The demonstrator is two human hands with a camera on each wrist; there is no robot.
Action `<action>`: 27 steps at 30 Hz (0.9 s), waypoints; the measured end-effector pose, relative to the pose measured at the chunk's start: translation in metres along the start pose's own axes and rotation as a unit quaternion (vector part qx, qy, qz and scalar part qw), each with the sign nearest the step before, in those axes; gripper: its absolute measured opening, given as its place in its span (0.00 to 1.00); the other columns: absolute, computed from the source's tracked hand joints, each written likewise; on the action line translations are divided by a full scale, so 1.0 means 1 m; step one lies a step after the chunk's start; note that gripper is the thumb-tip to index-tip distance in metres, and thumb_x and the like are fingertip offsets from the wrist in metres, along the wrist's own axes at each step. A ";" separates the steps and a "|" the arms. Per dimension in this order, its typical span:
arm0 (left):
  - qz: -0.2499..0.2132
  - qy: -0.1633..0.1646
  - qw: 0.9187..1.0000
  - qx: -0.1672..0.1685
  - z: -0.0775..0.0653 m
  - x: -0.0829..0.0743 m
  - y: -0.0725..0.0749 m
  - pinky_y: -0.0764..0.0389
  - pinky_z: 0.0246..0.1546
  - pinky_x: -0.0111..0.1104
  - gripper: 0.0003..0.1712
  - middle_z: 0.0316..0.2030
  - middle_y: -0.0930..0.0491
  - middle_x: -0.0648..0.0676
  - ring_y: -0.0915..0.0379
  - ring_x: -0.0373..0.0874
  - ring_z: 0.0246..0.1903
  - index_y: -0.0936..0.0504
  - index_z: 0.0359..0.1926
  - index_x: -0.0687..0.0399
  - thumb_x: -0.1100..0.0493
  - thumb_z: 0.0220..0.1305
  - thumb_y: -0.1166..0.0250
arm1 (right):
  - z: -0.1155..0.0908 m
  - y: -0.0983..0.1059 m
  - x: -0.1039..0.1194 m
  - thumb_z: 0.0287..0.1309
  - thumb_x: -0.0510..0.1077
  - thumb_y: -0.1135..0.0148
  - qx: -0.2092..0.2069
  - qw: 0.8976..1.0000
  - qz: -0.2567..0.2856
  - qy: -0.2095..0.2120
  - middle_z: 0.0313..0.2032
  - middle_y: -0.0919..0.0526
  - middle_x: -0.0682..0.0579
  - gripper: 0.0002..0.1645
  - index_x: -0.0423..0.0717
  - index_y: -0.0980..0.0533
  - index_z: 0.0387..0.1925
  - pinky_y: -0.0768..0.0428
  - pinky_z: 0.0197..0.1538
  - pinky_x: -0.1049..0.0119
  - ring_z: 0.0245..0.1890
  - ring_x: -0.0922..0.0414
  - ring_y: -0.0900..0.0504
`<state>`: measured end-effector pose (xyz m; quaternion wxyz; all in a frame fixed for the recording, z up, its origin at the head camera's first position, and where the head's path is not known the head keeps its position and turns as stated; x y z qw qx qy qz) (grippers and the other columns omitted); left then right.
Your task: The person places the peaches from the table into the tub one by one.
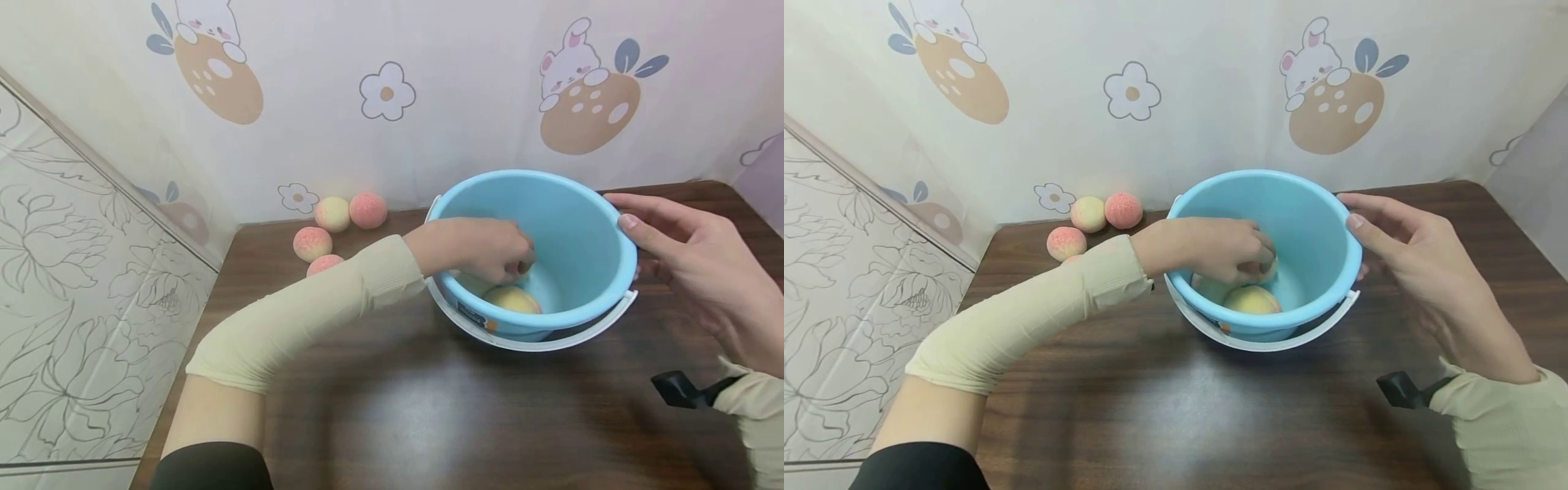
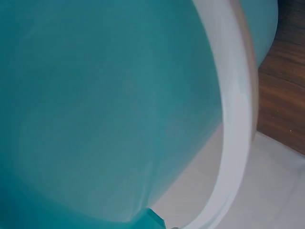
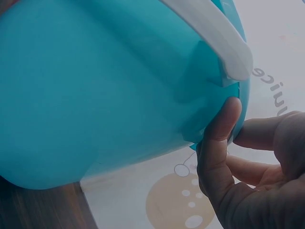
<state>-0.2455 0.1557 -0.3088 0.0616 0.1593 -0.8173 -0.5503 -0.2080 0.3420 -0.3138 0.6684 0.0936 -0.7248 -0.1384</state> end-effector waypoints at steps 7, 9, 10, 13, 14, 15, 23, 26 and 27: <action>-0.012 0.001 1.000 0.011 -0.003 -0.002 0.000 0.28 0.52 0.27 0.18 0.53 0.20 0.47 0.31 0.38 0.47 0.18 0.61 0.48 0.56 0.76 0.45 | 0.000 0.000 0.000 0.73 0.50 0.39 -0.005 1.000 -0.017 -0.006 0.43 0.13 0.72 0.31 0.60 0.30 0.74 0.12 0.29 0.59 0.25 0.56 0.13; -0.009 0.005 1.000 0.014 -0.005 -0.002 0.001 0.28 0.51 0.27 0.18 0.53 0.21 0.47 0.31 0.38 0.46 0.19 0.62 0.47 0.55 0.76 0.45 | 0.000 0.000 0.000 0.73 0.50 0.39 -0.008 0.999 -0.030 -0.006 0.42 0.14 0.73 0.31 0.61 0.31 0.74 0.12 0.29 0.59 0.25 0.57 0.14; -0.003 0.009 1.000 0.014 -0.006 -0.002 0.001 0.28 0.51 0.28 0.18 0.52 0.22 0.46 0.32 0.38 0.46 0.19 0.62 0.46 0.54 0.77 0.45 | 0.000 0.000 0.000 0.73 0.51 0.39 -0.009 0.999 -0.034 -0.006 0.42 0.14 0.73 0.31 0.61 0.31 0.75 0.12 0.29 0.60 0.25 0.56 0.14; 0.025 0.029 0.999 0.008 -0.010 -0.002 0.005 0.28 0.50 0.30 0.16 0.49 0.24 0.45 0.32 0.39 0.47 0.19 0.59 0.43 0.50 0.78 0.48 | 0.000 0.000 -0.001 0.73 0.51 0.39 -0.011 0.999 -0.036 -0.006 0.41 0.14 0.73 0.31 0.61 0.31 0.75 0.12 0.29 0.60 0.24 0.56 0.14; 0.038 0.037 0.999 0.003 -0.012 -0.002 0.007 0.27 0.49 0.31 0.16 0.48 0.25 0.44 0.32 0.39 0.48 0.19 0.58 0.41 0.49 0.79 0.49 | 0.001 0.000 -0.001 0.73 0.51 0.39 -0.011 0.999 -0.037 -0.005 0.41 0.14 0.72 0.31 0.61 0.31 0.74 0.12 0.29 0.60 0.24 0.56 0.15; 0.049 0.046 0.998 -0.002 -0.014 -0.001 0.008 0.27 0.49 0.32 0.16 0.48 0.25 0.44 0.32 0.39 0.48 0.19 0.57 0.40 0.47 0.79 0.49 | 0.001 0.000 -0.001 0.73 0.51 0.39 -0.011 0.999 -0.036 -0.004 0.40 0.14 0.72 0.31 0.61 0.31 0.74 0.12 0.29 0.60 0.24 0.57 0.15; 0.099 0.093 0.989 -0.054 -0.036 0.001 0.024 0.25 0.52 0.37 0.21 0.52 0.22 0.46 0.29 0.44 0.52 0.20 0.61 0.40 0.42 0.76 0.48 | 0.001 0.001 -0.001 0.73 0.49 0.39 -0.008 1.000 -0.022 0.000 0.40 0.14 0.70 0.30 0.60 0.30 0.74 0.12 0.28 0.59 0.22 0.56 0.16; 0.116 0.106 0.984 -0.079 -0.046 0.001 0.030 0.25 0.53 0.38 0.21 0.51 0.21 0.47 0.29 0.44 0.52 0.21 0.60 0.40 0.42 0.75 0.47 | 0.001 0.001 -0.001 0.73 0.49 0.38 -0.008 1.000 -0.020 -0.001 0.40 0.14 0.70 0.30 0.60 0.29 0.73 0.12 0.28 0.59 0.23 0.57 0.16; 0.120 0.111 0.982 -0.089 -0.050 0.002 0.032 0.25 0.53 0.38 0.20 0.51 0.21 0.46 0.29 0.44 0.52 0.21 0.60 0.40 0.42 0.75 0.47 | 0.001 0.001 -0.001 0.73 0.49 0.38 -0.008 1.000 -0.015 -0.002 0.40 0.13 0.69 0.30 0.60 0.29 0.73 0.12 0.28 0.59 0.23 0.57 0.16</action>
Point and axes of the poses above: each hand's wrist, its own z-axis towards the middle knuckle, its own y-axis out of the back of the hand, x = y × z, the point moved 8 cm from there along z, towards the middle knuckle
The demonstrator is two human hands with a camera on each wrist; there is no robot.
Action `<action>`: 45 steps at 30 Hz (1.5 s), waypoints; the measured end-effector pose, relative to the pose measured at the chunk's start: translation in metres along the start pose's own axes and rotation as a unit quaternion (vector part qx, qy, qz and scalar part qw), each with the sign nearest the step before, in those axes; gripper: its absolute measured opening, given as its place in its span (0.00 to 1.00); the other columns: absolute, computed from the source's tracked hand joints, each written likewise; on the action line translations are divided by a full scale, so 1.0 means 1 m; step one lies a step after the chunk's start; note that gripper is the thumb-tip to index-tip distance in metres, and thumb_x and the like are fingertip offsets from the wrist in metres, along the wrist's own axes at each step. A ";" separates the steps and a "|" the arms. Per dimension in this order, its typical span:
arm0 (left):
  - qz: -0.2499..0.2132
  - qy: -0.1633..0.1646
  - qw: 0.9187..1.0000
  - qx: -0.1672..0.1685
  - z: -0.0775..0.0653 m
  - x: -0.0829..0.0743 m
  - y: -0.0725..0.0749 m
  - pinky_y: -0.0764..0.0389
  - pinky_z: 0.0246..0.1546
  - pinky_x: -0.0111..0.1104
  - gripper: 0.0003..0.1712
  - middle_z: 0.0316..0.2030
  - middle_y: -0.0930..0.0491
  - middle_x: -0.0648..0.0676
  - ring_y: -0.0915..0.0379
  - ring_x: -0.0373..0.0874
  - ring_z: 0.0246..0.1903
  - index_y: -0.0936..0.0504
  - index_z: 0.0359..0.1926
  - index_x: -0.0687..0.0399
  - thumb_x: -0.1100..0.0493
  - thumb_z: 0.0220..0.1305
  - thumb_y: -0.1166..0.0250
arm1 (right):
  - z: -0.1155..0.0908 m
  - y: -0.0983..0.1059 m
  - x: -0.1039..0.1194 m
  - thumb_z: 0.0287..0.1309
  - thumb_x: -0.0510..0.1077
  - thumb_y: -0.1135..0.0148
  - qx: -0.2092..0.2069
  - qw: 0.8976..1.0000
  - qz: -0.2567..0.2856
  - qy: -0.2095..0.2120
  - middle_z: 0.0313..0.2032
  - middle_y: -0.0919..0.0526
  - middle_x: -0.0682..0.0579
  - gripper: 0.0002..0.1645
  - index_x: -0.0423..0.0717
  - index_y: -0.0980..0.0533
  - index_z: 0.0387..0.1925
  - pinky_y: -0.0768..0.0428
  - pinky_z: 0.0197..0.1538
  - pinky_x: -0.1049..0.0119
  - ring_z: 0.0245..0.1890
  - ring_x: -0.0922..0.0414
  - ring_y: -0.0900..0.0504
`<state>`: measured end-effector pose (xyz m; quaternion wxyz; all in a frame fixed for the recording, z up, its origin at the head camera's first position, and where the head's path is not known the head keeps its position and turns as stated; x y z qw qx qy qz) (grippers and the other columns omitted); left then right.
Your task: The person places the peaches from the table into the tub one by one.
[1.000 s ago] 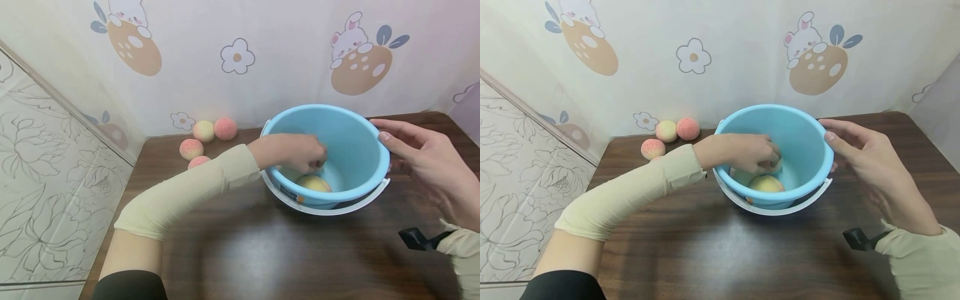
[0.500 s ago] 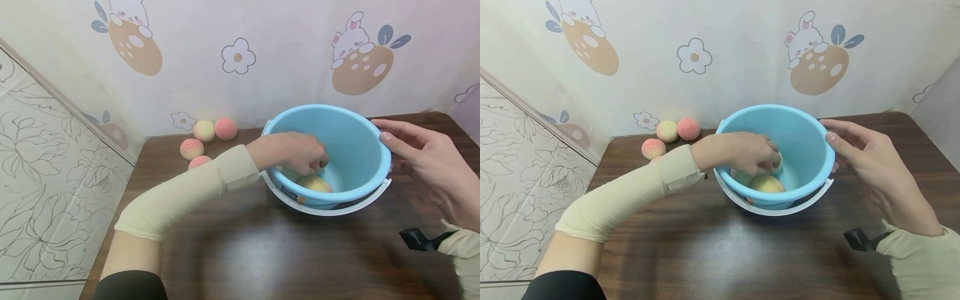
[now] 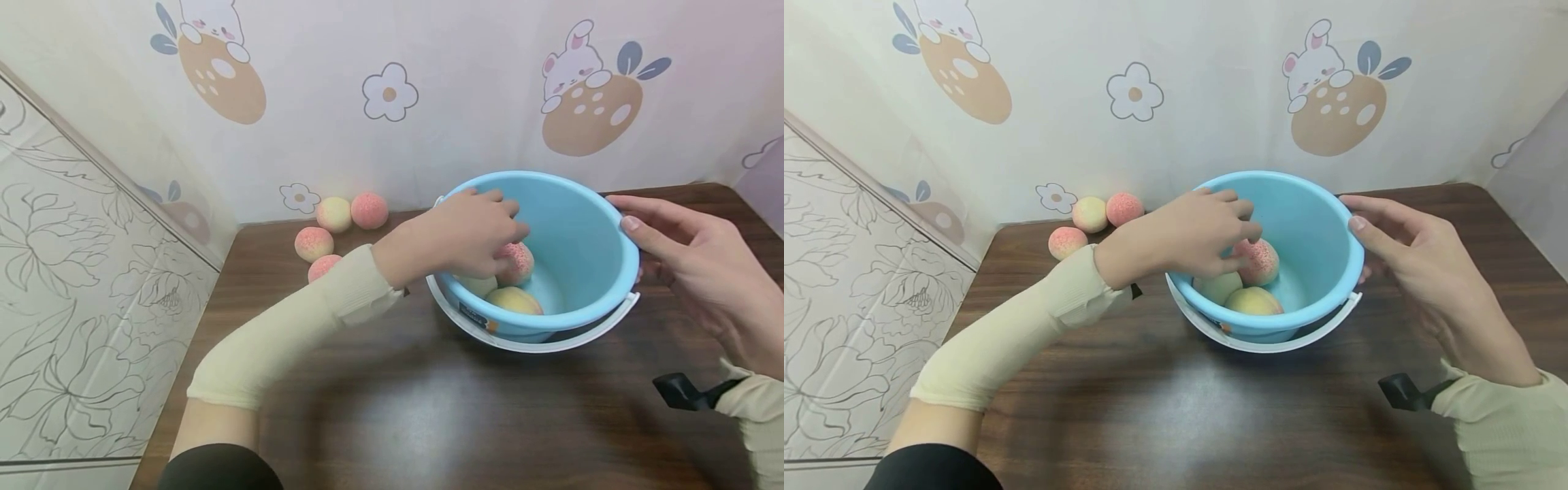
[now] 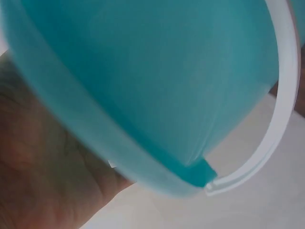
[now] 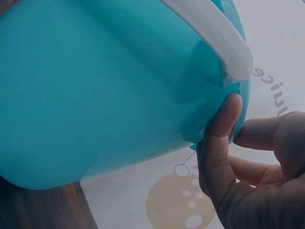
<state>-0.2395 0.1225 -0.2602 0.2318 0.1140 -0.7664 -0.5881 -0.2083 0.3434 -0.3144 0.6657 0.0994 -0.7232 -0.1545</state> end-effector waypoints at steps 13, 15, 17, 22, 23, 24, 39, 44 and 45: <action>-0.016 0.064 0.986 -0.154 -0.048 0.020 0.019 0.25 0.52 0.42 0.19 0.52 0.22 0.50 0.29 0.48 0.55 0.20 0.57 0.44 0.43 0.75 0.46 | 0.000 0.000 0.001 0.74 0.50 0.39 -0.001 1.000 -0.009 -0.003 0.40 0.13 0.72 0.30 0.61 0.30 0.74 0.12 0.28 0.60 0.24 0.57 0.13; -0.023 0.076 0.983 -0.168 -0.054 0.024 0.018 0.26 0.57 0.45 0.20 0.54 0.22 0.50 0.29 0.49 0.58 0.20 0.58 0.44 0.43 0.76 0.45 | 0.000 -0.001 0.001 0.74 0.50 0.39 0.002 1.000 -0.006 -0.004 0.41 0.13 0.72 0.30 0.61 0.30 0.74 0.12 0.28 0.60 0.24 0.57 0.13; -0.028 0.090 0.979 -0.182 -0.059 0.029 0.017 0.27 0.61 0.48 0.20 0.56 0.22 0.51 0.29 0.51 0.60 0.20 0.59 0.44 0.44 0.75 0.44 | 0.000 -0.001 0.000 0.73 0.50 0.39 0.006 1.000 0.007 -0.004 0.41 0.12 0.71 0.30 0.61 0.30 0.74 0.12 0.28 0.59 0.24 0.57 0.12; -0.030 0.128 0.967 -0.219 -0.072 0.038 0.017 0.28 0.64 0.51 0.18 0.58 0.23 0.52 0.30 0.53 0.62 0.20 0.59 0.46 0.47 0.76 0.44 | 0.000 -0.001 0.001 0.73 0.48 0.38 0.012 0.999 0.032 -0.001 0.42 0.11 0.69 0.29 0.59 0.28 0.72 0.13 0.27 0.58 0.24 0.56 0.12; -0.027 0.136 0.965 -0.222 -0.074 0.040 0.016 0.28 0.64 0.51 0.18 0.58 0.23 0.53 0.30 0.53 0.62 0.20 0.58 0.46 0.47 0.76 0.45 | 0.000 -0.001 0.001 0.73 0.48 0.38 0.011 1.000 0.029 -0.001 0.42 0.11 0.69 0.29 0.59 0.28 0.73 0.13 0.27 0.58 0.24 0.56 0.12; -0.024 0.144 0.963 -0.225 -0.077 0.042 0.016 0.28 0.64 0.51 0.18 0.58 0.24 0.53 0.30 0.53 0.62 0.20 0.59 0.47 0.47 0.77 0.45 | 0.000 -0.001 0.001 0.73 0.48 0.38 0.010 1.000 0.021 -0.002 0.41 0.12 0.69 0.29 0.59 0.29 0.73 0.13 0.27 0.58 0.23 0.56 0.12; 0.077 0.232 0.912 -0.331 -0.111 0.062 0.008 0.29 0.62 0.56 0.20 0.62 0.24 0.59 0.32 0.59 0.65 0.22 0.61 0.46 0.44 0.76 0.45 | -0.001 -0.001 0.001 0.72 0.49 0.38 0.012 0.999 0.031 -0.010 0.42 0.12 0.69 0.30 0.60 0.29 0.73 0.13 0.28 0.58 0.24 0.56 0.13; 0.086 0.249 0.906 -0.333 -0.119 0.067 -0.002 0.33 0.65 0.60 0.25 0.65 0.29 0.60 0.38 0.60 0.68 0.24 0.64 0.45 0.43 0.73 0.40 | -0.001 -0.002 0.002 0.72 0.49 0.37 0.011 0.999 0.038 -0.008 0.43 0.12 0.68 0.30 0.58 0.28 0.72 0.13 0.28 0.59 0.24 0.56 0.13; 0.079 0.251 0.907 -0.328 -0.120 0.069 -0.005 0.35 0.66 0.60 0.25 0.66 0.30 0.61 0.39 0.60 0.68 0.25 0.65 0.45 0.43 0.72 0.39 | -0.001 -0.001 0.002 0.72 0.48 0.36 0.011 0.999 0.041 -0.008 0.43 0.12 0.68 0.30 0.58 0.28 0.72 0.13 0.28 0.59 0.24 0.56 0.13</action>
Point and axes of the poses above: each hand's wrist, its own z-axis towards the middle knuckle, its own y-axis out of the back of the hand, x = y × z, the point moved 8 cm from there along z, towards the middle knuckle
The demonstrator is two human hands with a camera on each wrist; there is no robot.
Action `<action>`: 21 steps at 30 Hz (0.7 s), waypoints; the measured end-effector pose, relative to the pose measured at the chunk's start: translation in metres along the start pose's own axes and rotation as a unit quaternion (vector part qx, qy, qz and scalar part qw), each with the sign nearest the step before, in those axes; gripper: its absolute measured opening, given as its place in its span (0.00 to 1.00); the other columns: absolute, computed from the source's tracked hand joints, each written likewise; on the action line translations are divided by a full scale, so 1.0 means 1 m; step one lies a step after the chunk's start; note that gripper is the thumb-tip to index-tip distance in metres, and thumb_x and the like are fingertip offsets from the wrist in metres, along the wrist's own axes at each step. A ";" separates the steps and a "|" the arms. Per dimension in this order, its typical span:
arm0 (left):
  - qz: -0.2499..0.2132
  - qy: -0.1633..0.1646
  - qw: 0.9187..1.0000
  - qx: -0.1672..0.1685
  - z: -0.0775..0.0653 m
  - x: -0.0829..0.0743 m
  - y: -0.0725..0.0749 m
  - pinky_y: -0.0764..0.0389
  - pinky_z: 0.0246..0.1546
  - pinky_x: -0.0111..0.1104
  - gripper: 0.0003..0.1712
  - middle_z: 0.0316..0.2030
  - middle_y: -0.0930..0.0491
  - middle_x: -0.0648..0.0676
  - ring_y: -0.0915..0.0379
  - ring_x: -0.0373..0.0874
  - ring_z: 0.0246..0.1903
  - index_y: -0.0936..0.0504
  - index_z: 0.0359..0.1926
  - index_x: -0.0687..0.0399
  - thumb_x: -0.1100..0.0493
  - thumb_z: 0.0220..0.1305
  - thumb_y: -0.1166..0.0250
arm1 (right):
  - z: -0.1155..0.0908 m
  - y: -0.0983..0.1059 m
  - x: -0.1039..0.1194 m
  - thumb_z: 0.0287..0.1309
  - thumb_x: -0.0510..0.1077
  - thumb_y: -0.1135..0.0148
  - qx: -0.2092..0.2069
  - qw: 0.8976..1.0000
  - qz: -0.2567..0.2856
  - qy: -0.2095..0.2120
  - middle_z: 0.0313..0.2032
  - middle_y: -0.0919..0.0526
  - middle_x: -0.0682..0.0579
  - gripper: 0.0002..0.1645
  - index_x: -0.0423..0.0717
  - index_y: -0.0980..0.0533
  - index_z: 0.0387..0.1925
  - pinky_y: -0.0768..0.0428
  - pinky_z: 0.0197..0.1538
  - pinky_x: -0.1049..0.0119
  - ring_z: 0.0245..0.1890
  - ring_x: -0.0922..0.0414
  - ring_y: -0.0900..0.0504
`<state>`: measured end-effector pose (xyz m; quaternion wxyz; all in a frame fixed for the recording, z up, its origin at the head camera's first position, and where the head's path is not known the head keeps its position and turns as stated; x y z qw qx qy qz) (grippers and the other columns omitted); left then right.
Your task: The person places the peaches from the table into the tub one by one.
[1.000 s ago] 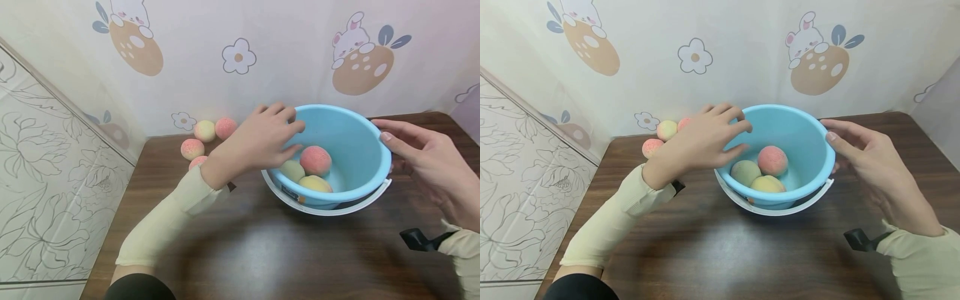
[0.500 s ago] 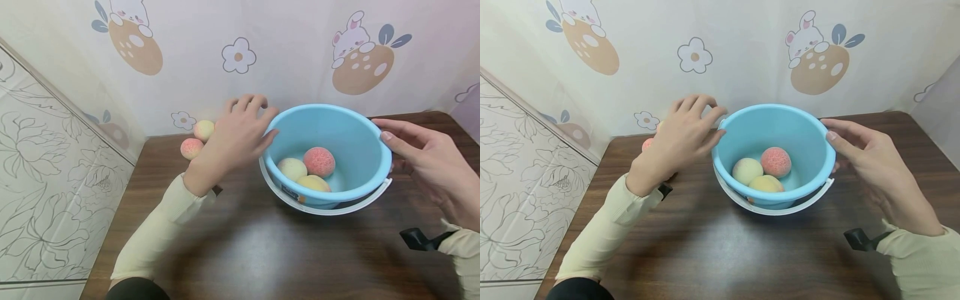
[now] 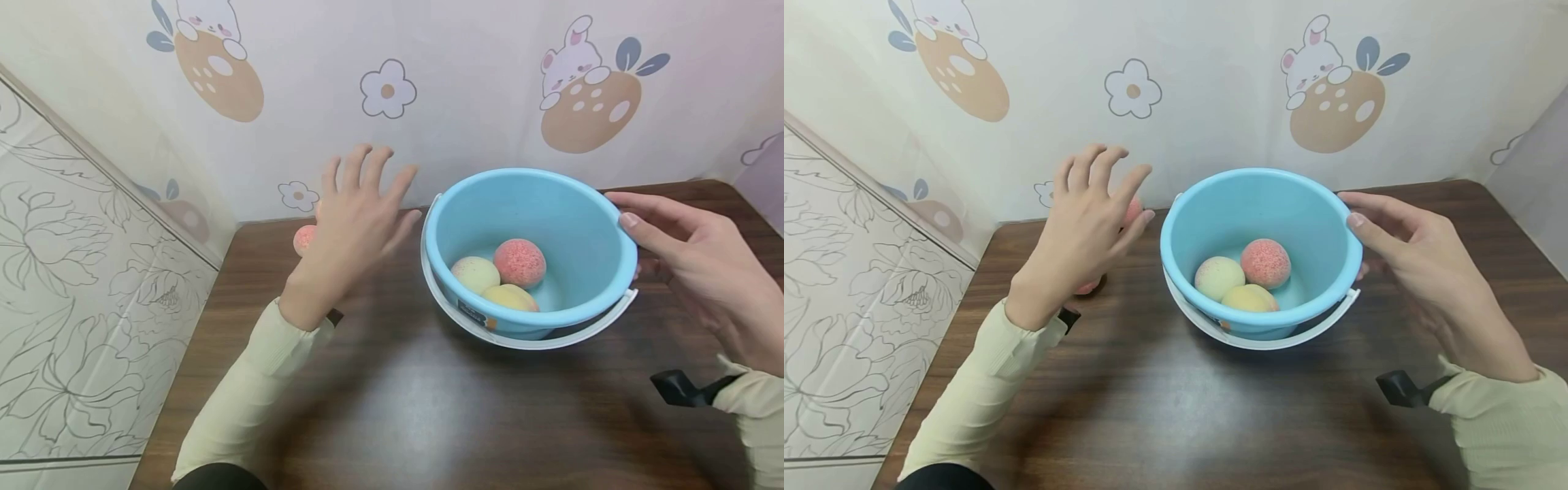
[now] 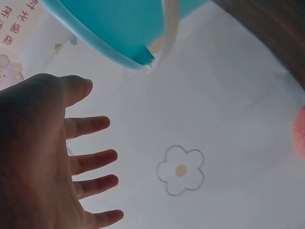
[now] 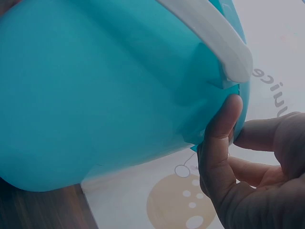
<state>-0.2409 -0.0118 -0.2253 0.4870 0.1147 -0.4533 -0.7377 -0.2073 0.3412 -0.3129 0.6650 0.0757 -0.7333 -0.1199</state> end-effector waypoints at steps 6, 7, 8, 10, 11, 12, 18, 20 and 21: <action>-0.037 0.030 0.998 0.044 -0.012 0.015 -0.011 0.43 0.70 0.62 0.26 0.69 0.36 0.61 0.46 0.62 0.72 0.28 0.67 0.47 0.45 0.74 0.40 | 0.001 0.000 0.000 0.72 0.49 0.37 -0.003 1.000 -0.015 0.002 0.43 0.12 0.69 0.30 0.59 0.28 0.73 0.13 0.28 0.58 0.24 0.56 0.13; -0.040 0.034 0.998 0.046 -0.015 0.018 -0.013 0.43 0.70 0.63 0.26 0.69 0.36 0.61 0.47 0.62 0.72 0.28 0.67 0.46 0.45 0.74 0.40 | 0.001 0.000 0.000 0.72 0.49 0.37 -0.003 1.000 -0.015 0.003 0.43 0.12 0.69 0.30 0.59 0.28 0.73 0.13 0.27 0.58 0.24 0.56 0.13; -0.041 0.038 0.997 0.048 -0.018 0.021 -0.014 0.43 0.70 0.63 0.26 0.69 0.36 0.62 0.47 0.62 0.72 0.28 0.67 0.47 0.45 0.73 0.40 | 0.001 0.000 0.000 0.72 0.48 0.37 -0.003 1.000 -0.016 0.004 0.43 0.12 0.69 0.30 0.59 0.28 0.73 0.13 0.27 0.58 0.24 0.56 0.13; -0.036 0.043 0.997 0.049 -0.023 0.025 -0.018 0.42 0.69 0.64 0.26 0.69 0.35 0.62 0.46 0.62 0.73 0.28 0.67 0.47 0.45 0.73 0.39 | 0.001 0.000 0.000 0.72 0.48 0.37 -0.002 1.000 -0.009 0.006 0.43 0.12 0.68 0.30 0.58 0.28 0.72 0.13 0.26 0.58 0.23 0.55 0.13; -0.033 0.046 0.997 0.050 -0.026 0.028 -0.019 0.41 0.69 0.64 0.27 0.69 0.35 0.62 0.46 0.63 0.73 0.28 0.67 0.47 0.45 0.73 0.39 | 0.001 0.000 0.000 0.72 0.47 0.37 -0.002 1.000 -0.006 0.008 0.43 0.12 0.68 0.29 0.58 0.28 0.72 0.13 0.26 0.58 0.23 0.55 0.13; -0.029 0.048 0.997 0.052 -0.030 0.030 -0.021 0.41 0.69 0.64 0.27 0.69 0.35 0.63 0.46 0.63 0.73 0.28 0.67 0.48 0.45 0.72 0.38 | 0.001 0.000 0.001 0.72 0.47 0.37 -0.002 1.000 -0.007 0.010 0.42 0.12 0.68 0.29 0.58 0.28 0.72 0.13 0.26 0.57 0.23 0.55 0.13; -0.026 0.077 0.992 0.097 -0.050 0.045 -0.036 0.45 0.70 0.64 0.29 0.72 0.38 0.63 0.50 0.64 0.76 0.30 0.69 0.48 0.43 0.73 0.40 | 0.001 0.000 0.000 0.72 0.47 0.36 0.001 1.000 0.004 0.011 0.42 0.11 0.66 0.29 0.57 0.27 0.72 0.13 0.26 0.57 0.23 0.55 0.13; -0.025 0.088 0.989 0.116 -0.056 0.050 -0.042 0.46 0.72 0.65 0.29 0.73 0.41 0.63 0.52 0.64 0.77 0.31 0.70 0.47 0.43 0.74 0.41 | 0.001 0.000 0.000 0.72 0.46 0.36 0.001 1.000 0.006 0.010 0.42 0.11 0.66 0.29 0.57 0.27 0.72 0.13 0.26 0.57 0.23 0.55 0.13; -0.024 0.092 0.988 0.125 -0.060 0.052 -0.044 0.47 0.72 0.65 0.30 0.74 0.42 0.64 0.53 0.64 0.77 0.31 0.71 0.46 0.42 0.74 0.42 | 0.001 0.000 0.000 0.72 0.47 0.37 0.000 1.000 0.000 0.012 0.42 0.11 0.66 0.29 0.57 0.27 0.72 0.13 0.26 0.58 0.23 0.55 0.13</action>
Point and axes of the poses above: each hand's wrist, its own z-axis towards the middle knuckle, its own y-axis out of the back of the hand, x = y × z, the point moved 8 cm from there along z, towards the middle knuckle
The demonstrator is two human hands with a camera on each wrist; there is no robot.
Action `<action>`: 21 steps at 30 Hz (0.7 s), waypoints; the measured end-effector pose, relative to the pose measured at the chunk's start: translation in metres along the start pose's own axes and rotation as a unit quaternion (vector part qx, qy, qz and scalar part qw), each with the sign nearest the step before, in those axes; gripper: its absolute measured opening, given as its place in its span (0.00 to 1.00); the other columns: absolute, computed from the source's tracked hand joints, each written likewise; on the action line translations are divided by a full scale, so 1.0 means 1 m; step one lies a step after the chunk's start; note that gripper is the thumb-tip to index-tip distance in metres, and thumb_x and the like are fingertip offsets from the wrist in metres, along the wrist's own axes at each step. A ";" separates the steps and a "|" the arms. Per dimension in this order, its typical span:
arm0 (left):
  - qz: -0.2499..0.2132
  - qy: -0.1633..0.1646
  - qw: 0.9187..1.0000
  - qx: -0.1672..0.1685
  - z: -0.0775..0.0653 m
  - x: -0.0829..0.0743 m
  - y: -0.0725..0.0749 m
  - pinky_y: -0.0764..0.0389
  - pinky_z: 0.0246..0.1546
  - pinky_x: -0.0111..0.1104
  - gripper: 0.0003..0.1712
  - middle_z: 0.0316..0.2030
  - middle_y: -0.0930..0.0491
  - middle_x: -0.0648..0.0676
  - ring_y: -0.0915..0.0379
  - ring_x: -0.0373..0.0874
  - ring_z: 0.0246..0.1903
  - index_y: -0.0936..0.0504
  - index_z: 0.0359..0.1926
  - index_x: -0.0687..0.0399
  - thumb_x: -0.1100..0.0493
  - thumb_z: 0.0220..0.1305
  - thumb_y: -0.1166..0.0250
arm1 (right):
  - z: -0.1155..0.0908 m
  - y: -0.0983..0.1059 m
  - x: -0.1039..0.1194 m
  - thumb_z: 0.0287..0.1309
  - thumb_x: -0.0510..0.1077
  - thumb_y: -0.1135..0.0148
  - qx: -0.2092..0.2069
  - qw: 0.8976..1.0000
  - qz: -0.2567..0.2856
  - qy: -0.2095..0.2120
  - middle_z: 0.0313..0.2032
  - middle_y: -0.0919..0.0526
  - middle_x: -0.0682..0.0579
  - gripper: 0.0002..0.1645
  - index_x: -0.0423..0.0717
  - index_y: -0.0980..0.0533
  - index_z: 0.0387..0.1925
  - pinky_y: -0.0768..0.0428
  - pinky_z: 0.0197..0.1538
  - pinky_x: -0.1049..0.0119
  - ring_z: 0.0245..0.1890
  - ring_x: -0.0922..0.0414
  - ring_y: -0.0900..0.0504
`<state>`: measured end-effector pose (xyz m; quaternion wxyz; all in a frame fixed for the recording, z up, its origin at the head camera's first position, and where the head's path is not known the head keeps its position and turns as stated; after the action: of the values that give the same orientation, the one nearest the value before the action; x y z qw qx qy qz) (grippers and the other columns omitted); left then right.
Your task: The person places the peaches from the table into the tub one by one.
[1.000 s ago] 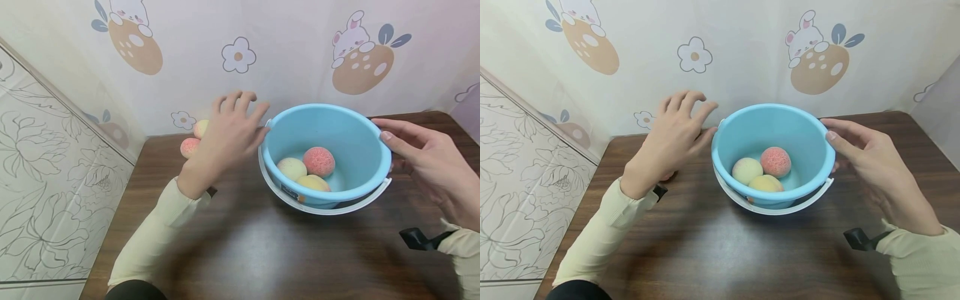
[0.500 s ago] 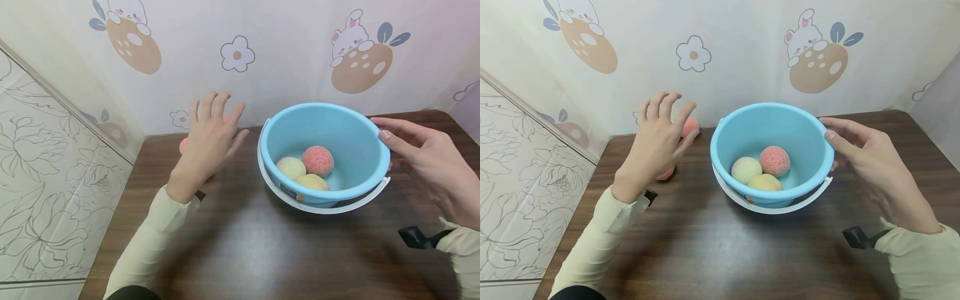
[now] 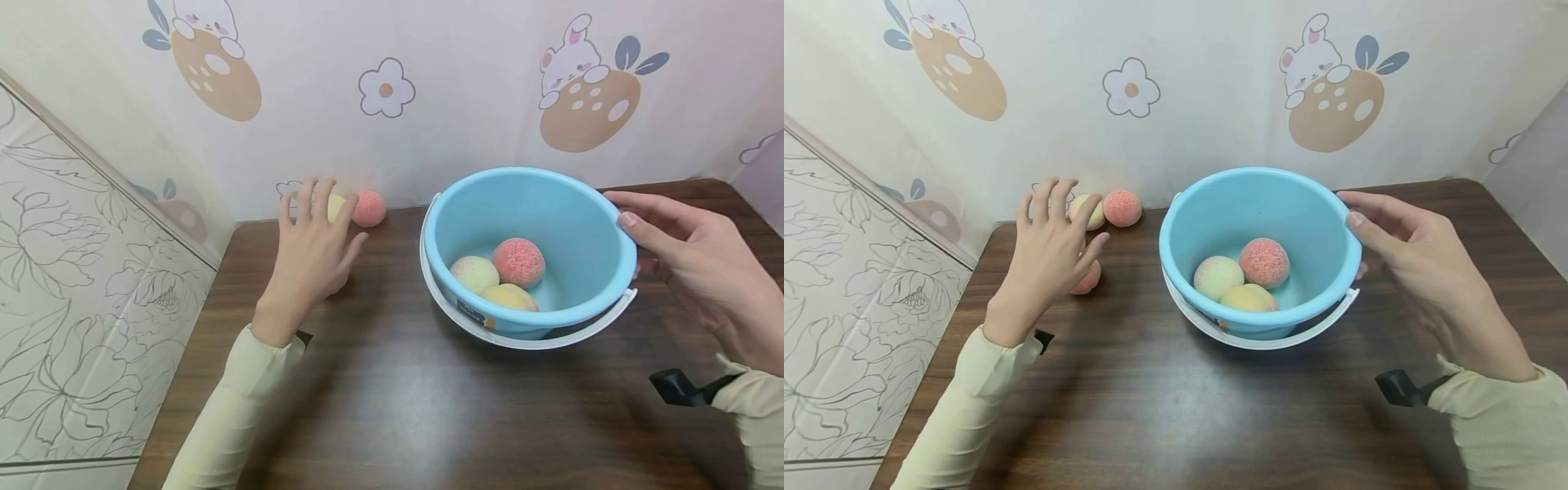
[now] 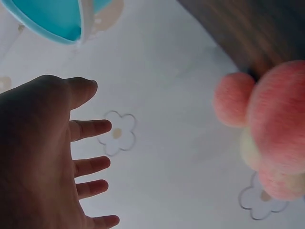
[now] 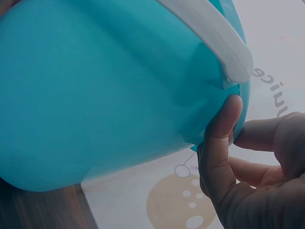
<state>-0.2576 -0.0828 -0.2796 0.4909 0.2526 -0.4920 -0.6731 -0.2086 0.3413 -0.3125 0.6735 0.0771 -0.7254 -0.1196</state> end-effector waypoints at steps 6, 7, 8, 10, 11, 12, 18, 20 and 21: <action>0.005 0.009 1.000 0.028 -0.012 0.012 -0.020 0.49 0.73 0.68 0.32 0.75 0.45 0.64 0.56 0.64 0.78 0.35 0.72 0.46 0.38 0.75 0.45 | 0.000 0.001 0.000 0.73 0.48 0.38 -0.009 0.999 -0.041 0.000 0.42 0.12 0.69 0.29 0.59 0.28 0.73 0.13 0.27 0.58 0.23 0.56 0.13; 0.002 0.010 0.999 0.033 -0.013 0.013 -0.024 0.50 0.73 0.68 0.33 0.76 0.46 0.64 0.56 0.64 0.78 0.35 0.73 0.46 0.37 0.75 0.46 | 0.000 0.001 0.000 0.73 0.48 0.38 -0.008 0.999 -0.034 -0.003 0.42 0.12 0.69 0.29 0.59 0.28 0.73 0.13 0.27 0.58 0.23 0.56 0.13; -0.003 0.012 0.999 0.037 -0.015 0.015 -0.028 0.50 0.73 0.68 0.34 0.76 0.46 0.64 0.57 0.63 0.79 0.36 0.73 0.46 0.36 0.75 0.47 | 0.000 0.001 0.000 0.73 0.49 0.38 -0.009 0.999 -0.037 -0.004 0.41 0.12 0.69 0.29 0.59 0.28 0.73 0.13 0.27 0.58 0.23 0.56 0.13; -0.014 0.014 0.999 0.047 -0.018 0.017 -0.035 0.51 0.73 0.68 0.36 0.77 0.48 0.63 0.60 0.62 0.80 0.38 0.75 0.44 0.35 0.76 0.49 | 0.000 0.002 -0.001 0.73 0.49 0.38 -0.008 0.999 -0.031 -0.007 0.41 0.12 0.69 0.30 0.59 0.28 0.73 0.13 0.27 0.58 0.24 0.56 0.13; -0.021 0.015 0.998 0.051 -0.020 0.018 -0.039 0.52 0.73 0.69 0.37 0.77 0.49 0.63 0.61 0.62 0.80 0.39 0.77 0.44 0.34 0.76 0.50 | 0.000 0.002 -0.001 0.73 0.49 0.38 -0.008 0.999 -0.030 -0.007 0.42 0.12 0.69 0.30 0.59 0.28 0.73 0.13 0.27 0.58 0.24 0.56 0.13; -0.027 0.015 0.998 0.054 -0.022 0.019 -0.042 0.51 0.73 0.69 0.38 0.77 0.49 0.63 0.60 0.62 0.80 0.40 0.78 0.43 0.33 0.76 0.50 | 0.000 0.002 -0.001 0.72 0.49 0.37 -0.008 1.000 -0.026 -0.007 0.42 0.12 0.69 0.30 0.59 0.28 0.73 0.13 0.27 0.58 0.24 0.56 0.13; -0.048 0.017 0.995 0.085 -0.030 0.025 -0.063 0.53 0.74 0.69 0.40 0.79 0.52 0.64 0.59 0.65 0.81 0.43 0.81 0.43 0.32 0.76 0.52 | 0.000 0.002 -0.001 0.72 0.48 0.36 -0.005 1.000 -0.005 -0.009 0.42 0.12 0.67 0.30 0.58 0.28 0.72 0.13 0.27 0.59 0.23 0.56 0.14; -0.054 0.020 0.993 0.099 -0.032 0.027 -0.071 0.53 0.74 0.69 0.40 0.80 0.52 0.64 0.60 0.65 0.81 0.43 0.81 0.43 0.32 0.77 0.53 | 0.000 0.001 -0.001 0.72 0.47 0.36 -0.004 1.000 -0.003 -0.009 0.42 0.12 0.67 0.30 0.58 0.28 0.72 0.13 0.27 0.58 0.23 0.55 0.14; -0.056 0.021 0.993 0.103 -0.033 0.028 -0.074 0.53 0.74 0.69 0.40 0.80 0.53 0.64 0.60 0.65 0.81 0.43 0.81 0.43 0.32 0.76 0.53 | 0.000 0.001 -0.001 0.72 0.47 0.37 -0.004 1.000 -0.005 -0.008 0.42 0.12 0.67 0.30 0.58 0.28 0.72 0.13 0.27 0.58 0.23 0.55 0.14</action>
<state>-0.2717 -0.1190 -0.3560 0.4341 0.3433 -0.5332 -0.6398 -0.2081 0.3426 -0.3127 0.6677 0.0769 -0.7296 -0.1267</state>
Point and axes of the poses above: each hand's wrist, its own z-axis towards the middle knuckle, its own y-axis out of the back of the hand, x = y × z, the point moved 8 cm from there along z, towards the middle knuckle
